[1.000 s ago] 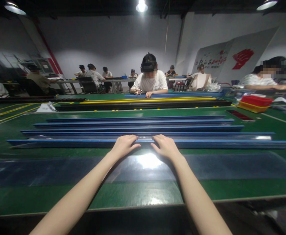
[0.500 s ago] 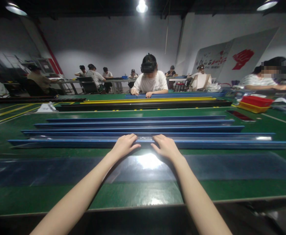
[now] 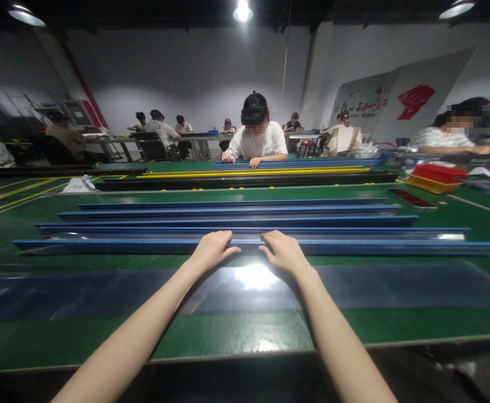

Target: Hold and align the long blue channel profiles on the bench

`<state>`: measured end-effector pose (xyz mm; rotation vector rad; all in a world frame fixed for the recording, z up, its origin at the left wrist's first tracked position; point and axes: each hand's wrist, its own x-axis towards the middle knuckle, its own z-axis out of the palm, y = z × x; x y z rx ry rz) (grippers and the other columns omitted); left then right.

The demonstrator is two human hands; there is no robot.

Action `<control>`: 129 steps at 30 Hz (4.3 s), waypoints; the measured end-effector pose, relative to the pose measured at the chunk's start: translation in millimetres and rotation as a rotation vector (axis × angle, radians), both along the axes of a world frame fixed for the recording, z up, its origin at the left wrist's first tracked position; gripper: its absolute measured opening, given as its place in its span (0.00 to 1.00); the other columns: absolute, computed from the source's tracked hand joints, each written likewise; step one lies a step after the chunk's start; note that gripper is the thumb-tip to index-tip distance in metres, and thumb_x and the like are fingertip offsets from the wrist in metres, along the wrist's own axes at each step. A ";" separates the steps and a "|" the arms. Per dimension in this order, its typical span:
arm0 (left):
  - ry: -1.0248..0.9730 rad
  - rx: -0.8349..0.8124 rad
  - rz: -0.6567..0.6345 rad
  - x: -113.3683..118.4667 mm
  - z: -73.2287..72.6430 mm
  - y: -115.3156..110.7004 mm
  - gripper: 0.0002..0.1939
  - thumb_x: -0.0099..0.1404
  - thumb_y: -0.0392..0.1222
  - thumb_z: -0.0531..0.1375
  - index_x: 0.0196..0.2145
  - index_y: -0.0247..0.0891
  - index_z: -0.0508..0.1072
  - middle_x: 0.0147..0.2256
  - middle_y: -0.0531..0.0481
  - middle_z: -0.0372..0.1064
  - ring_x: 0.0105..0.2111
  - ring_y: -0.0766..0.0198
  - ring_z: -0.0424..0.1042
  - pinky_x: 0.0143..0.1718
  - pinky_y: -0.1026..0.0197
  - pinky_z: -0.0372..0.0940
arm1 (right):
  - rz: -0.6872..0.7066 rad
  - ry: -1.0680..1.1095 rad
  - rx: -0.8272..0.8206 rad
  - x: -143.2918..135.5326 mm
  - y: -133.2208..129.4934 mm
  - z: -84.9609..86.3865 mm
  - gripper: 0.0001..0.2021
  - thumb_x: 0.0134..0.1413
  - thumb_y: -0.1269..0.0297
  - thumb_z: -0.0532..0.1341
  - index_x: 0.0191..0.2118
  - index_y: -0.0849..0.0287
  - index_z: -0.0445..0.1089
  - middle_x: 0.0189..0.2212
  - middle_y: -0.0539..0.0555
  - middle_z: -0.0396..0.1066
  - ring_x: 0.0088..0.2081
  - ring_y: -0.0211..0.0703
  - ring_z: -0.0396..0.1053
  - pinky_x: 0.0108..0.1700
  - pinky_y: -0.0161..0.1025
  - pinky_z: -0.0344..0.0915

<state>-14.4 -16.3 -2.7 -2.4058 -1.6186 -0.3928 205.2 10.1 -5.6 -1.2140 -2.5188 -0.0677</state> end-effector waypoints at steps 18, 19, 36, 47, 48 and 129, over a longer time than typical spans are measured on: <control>-0.007 -0.009 0.010 0.4 0.4 -0.4 0.17 0.61 0.55 0.52 0.32 0.37 0.65 0.33 0.47 0.71 0.35 0.59 0.70 0.33 0.62 0.60 | -0.009 -0.008 -0.017 -1.8 -1.8 2.7 0.13 0.56 0.64 0.51 0.44 0.59 0.67 0.46 0.56 0.68 0.47 0.43 0.64 0.42 0.36 0.61; -0.007 -0.009 0.009 0.2 0.3 -0.3 0.17 0.61 0.55 0.52 0.32 0.37 0.65 0.33 0.47 0.71 0.35 0.59 0.70 0.33 0.62 0.60 | -0.009 -0.009 -0.017 -1.9 -1.8 2.6 0.14 0.56 0.64 0.51 0.45 0.59 0.67 0.46 0.56 0.68 0.47 0.43 0.64 0.42 0.36 0.61; 0.002 -0.013 0.028 0.8 -0.3 -1.3 0.17 0.61 0.56 0.52 0.33 0.38 0.66 0.32 0.46 0.70 0.35 0.59 0.69 0.33 0.62 0.59 | -0.004 -0.073 0.044 -8.7 -5.9 5.1 0.13 0.57 0.59 0.50 0.40 0.61 0.66 0.40 0.58 0.69 0.41 0.44 0.65 0.39 0.36 0.59; 0.024 -0.005 0.036 2.1 0.2 -2.6 0.17 0.61 0.55 0.52 0.33 0.38 0.66 0.32 0.46 0.71 0.35 0.58 0.69 0.33 0.61 0.58 | -0.031 -0.072 0.059 -20.4 -5.8 5.6 0.09 0.58 0.61 0.51 0.34 0.60 0.65 0.32 0.55 0.68 0.35 0.41 0.64 0.33 0.34 0.54; 0.029 -0.002 0.037 2.2 0.0 -2.6 0.17 0.61 0.55 0.52 0.33 0.38 0.66 0.32 0.46 0.71 0.35 0.58 0.69 0.33 0.61 0.58 | -0.032 -0.073 0.059 -20.5 -6.0 5.9 0.09 0.57 0.62 0.51 0.34 0.60 0.65 0.32 0.55 0.68 0.35 0.41 0.64 0.33 0.34 0.54; 0.015 0.092 0.046 -0.4 -3.1 -4.1 0.17 0.59 0.56 0.54 0.35 0.38 0.67 0.34 0.50 0.70 0.35 0.61 0.67 0.33 0.61 0.55 | 0.063 0.022 0.329 -22.5 0.6 -0.5 0.13 0.57 0.60 0.52 0.26 0.60 0.64 0.26 0.53 0.66 0.30 0.39 0.60 0.31 0.35 0.50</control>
